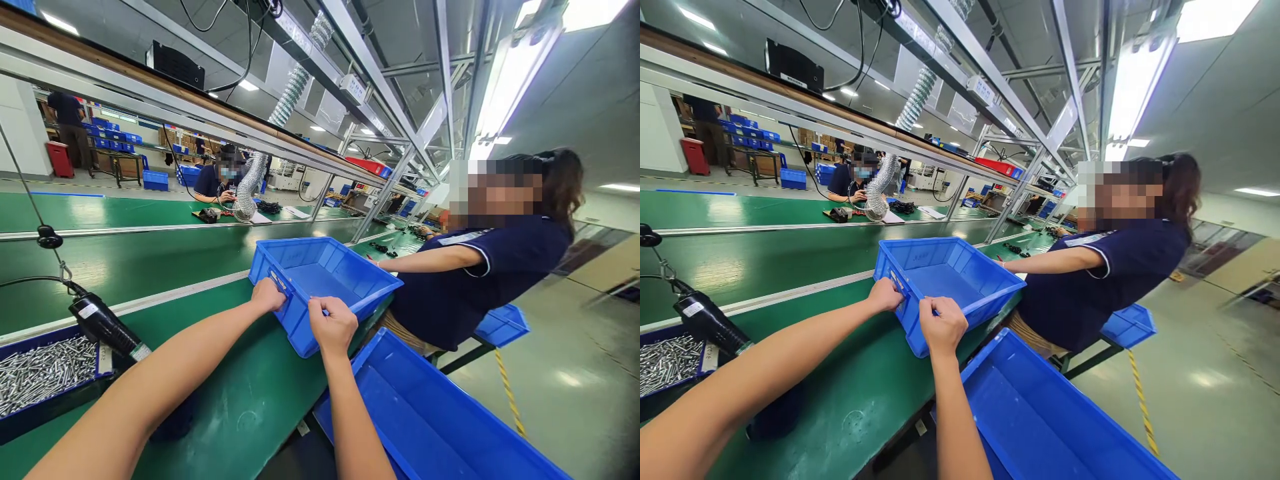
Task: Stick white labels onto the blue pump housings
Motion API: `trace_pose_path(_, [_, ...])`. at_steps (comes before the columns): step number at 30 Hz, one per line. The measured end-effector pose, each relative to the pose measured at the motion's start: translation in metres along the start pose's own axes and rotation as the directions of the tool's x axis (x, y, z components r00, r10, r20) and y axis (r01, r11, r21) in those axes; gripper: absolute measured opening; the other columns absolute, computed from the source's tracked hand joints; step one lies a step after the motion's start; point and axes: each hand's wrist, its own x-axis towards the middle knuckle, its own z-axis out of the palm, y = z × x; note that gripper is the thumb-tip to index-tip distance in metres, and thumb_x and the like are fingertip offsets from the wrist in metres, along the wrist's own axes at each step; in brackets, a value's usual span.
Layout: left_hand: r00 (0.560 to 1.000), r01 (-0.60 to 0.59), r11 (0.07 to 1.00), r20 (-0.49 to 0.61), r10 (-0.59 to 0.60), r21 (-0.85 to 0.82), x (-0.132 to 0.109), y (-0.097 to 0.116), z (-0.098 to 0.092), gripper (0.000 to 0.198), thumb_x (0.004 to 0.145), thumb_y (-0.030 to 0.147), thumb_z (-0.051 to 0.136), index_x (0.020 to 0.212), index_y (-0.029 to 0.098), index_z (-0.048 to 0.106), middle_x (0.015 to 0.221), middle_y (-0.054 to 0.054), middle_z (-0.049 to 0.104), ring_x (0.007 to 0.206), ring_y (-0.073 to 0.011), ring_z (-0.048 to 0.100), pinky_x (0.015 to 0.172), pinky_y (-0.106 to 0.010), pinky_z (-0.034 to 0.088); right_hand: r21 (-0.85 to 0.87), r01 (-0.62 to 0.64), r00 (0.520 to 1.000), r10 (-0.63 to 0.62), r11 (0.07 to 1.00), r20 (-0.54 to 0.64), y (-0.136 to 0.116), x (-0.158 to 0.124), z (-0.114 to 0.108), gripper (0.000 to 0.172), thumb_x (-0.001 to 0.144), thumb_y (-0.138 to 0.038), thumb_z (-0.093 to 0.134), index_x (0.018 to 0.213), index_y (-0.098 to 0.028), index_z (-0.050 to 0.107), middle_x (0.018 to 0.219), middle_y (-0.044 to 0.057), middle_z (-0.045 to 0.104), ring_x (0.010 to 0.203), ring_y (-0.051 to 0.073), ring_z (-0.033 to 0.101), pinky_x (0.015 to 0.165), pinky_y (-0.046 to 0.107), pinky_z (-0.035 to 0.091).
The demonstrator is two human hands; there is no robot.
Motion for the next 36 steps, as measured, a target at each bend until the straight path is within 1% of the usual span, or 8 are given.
trace_pose_path(11, [0.980, 0.171, 0.961, 0.060, -0.188, 0.219, -0.021, -0.057, -0.084, 0.025, 0.077, 0.015, 0.079, 0.058, 0.015, 0.062, 0.053, 0.001, 0.059, 0.056, -0.0143, 0.059, 0.060, -0.028, 0.049, -0.122, -0.023, 0.999, 0.017, 0.992, -0.047, -0.002, -0.001, 0.005, 0.037, 0.090, -0.023, 0.061, 0.054, -0.022, 0.052, 0.056, -0.002, 0.057, 0.057, 0.015, 0.053, 0.058, 0.031, 0.034])
trace_pose_path(16, [0.981, 0.152, 0.982, 0.142, -0.135, -0.115, -0.088, -0.070, -0.139, 0.016, 0.067, 0.019, 0.068, 0.053, 0.016, 0.060, 0.048, 0.002, 0.053, 0.045, -0.0097, 0.045, 0.045, -0.024, 0.028, -0.141, -0.001, 0.999, -0.006, 0.990, -0.051, -0.002, 0.000, 0.005, 0.037, 0.093, -0.025, 0.059, 0.056, -0.022, 0.054, 0.058, -0.001, 0.059, 0.059, 0.017, 0.055, 0.058, 0.032, 0.034])
trace_pose_path(21, [0.971, 0.221, 0.868, 0.183, -0.154, -0.445, -0.178, -0.097, -0.184, 0.020, 0.059, 0.035, 0.065, 0.063, 0.016, 0.066, 0.052, 0.004, 0.052, 0.044, -0.0068, 0.043, 0.043, -0.021, 0.025, -0.104, 0.078, 0.997, -0.080, 0.991, -0.015, -0.014, 0.012, -0.004, 0.043, 0.100, -0.034, 0.055, 0.059, -0.022, 0.061, 0.069, 0.004, 0.070, 0.069, 0.022, 0.063, 0.062, 0.034, 0.040])
trace_pose_path(24, [0.972, 0.236, 0.782, 0.153, -0.181, -0.577, -0.238, -0.114, -0.203, 0.024, 0.054, 0.039, 0.065, 0.060, 0.017, 0.061, 0.053, 0.004, 0.052, 0.040, -0.0052, 0.040, 0.042, -0.022, 0.024, -0.018, 0.196, 0.981, -0.196, 0.980, -0.008, -0.068, 0.011, -0.003, 0.039, 0.103, -0.046, 0.059, 0.076, -0.022, 0.073, 0.100, 0.010, 0.078, 0.102, 0.033, 0.067, 0.084, 0.045, 0.048])
trace_pose_path(28, [0.969, 0.215, 0.716, 0.055, -0.240, -0.664, -0.312, -0.132, -0.220, 0.022, 0.055, 0.037, 0.067, 0.058, 0.018, 0.055, 0.051, 0.004, 0.052, 0.037, -0.0045, 0.040, 0.040, -0.021, 0.019, 0.561, 0.122, 0.905, -0.323, 0.819, 0.276, -0.203, -0.013, 0.008, 0.038, 0.094, -0.051, 0.076, 0.121, -0.023, 0.071, 0.122, 0.010, 0.072, 0.108, 0.027, 0.068, 0.093, 0.040, 0.056])
trace_pose_path(31, [0.952, 0.215, 0.688, -0.010, -0.307, -0.693, -0.357, -0.151, -0.237, 0.025, 0.057, 0.038, 0.070, 0.062, 0.018, 0.055, 0.049, 0.005, 0.051, 0.035, -0.0051, 0.039, 0.039, -0.021, 0.018, 0.790, 0.055, 0.805, -0.495, 0.611, 0.327, -0.309, -0.030, 0.023, 0.015, 0.099, -0.030, 0.068, 0.112, -0.023, 0.072, 0.116, 0.008, 0.069, 0.100, 0.022, 0.069, 0.085, 0.033, 0.055])
trace_pose_path(33, [0.936, 0.197, 0.679, -0.071, -0.345, -0.707, -0.389, -0.172, -0.255, 0.032, 0.061, 0.045, 0.073, 0.066, 0.019, 0.055, 0.050, 0.005, 0.051, 0.035, -0.0054, 0.038, 0.038, -0.021, 0.018, 0.857, 0.049, 0.781, -0.554, 0.513, 0.287, -0.366, -0.036, 0.040, 0.018, 0.100, -0.015, 0.056, 0.098, -0.021, 0.072, 0.106, 0.007, 0.068, 0.090, 0.020, 0.067, 0.080, 0.031, 0.051])
trace_pose_path(36, [0.877, 0.087, 0.839, -0.359, -0.320, -0.537, -0.443, -0.215, -0.278, 0.034, 0.075, 0.050, 0.071, 0.076, 0.019, 0.059, 0.065, 0.001, 0.059, 0.053, -0.0109, 0.054, 0.046, -0.022, 0.035, 0.877, -0.096, 0.760, -0.534, 0.472, 0.371, -0.432, -0.040, 0.070, 0.017, 0.096, -0.012, 0.059, 0.089, -0.019, 0.073, 0.100, 0.006, 0.067, 0.086, 0.019, 0.064, 0.076, 0.031, 0.046])
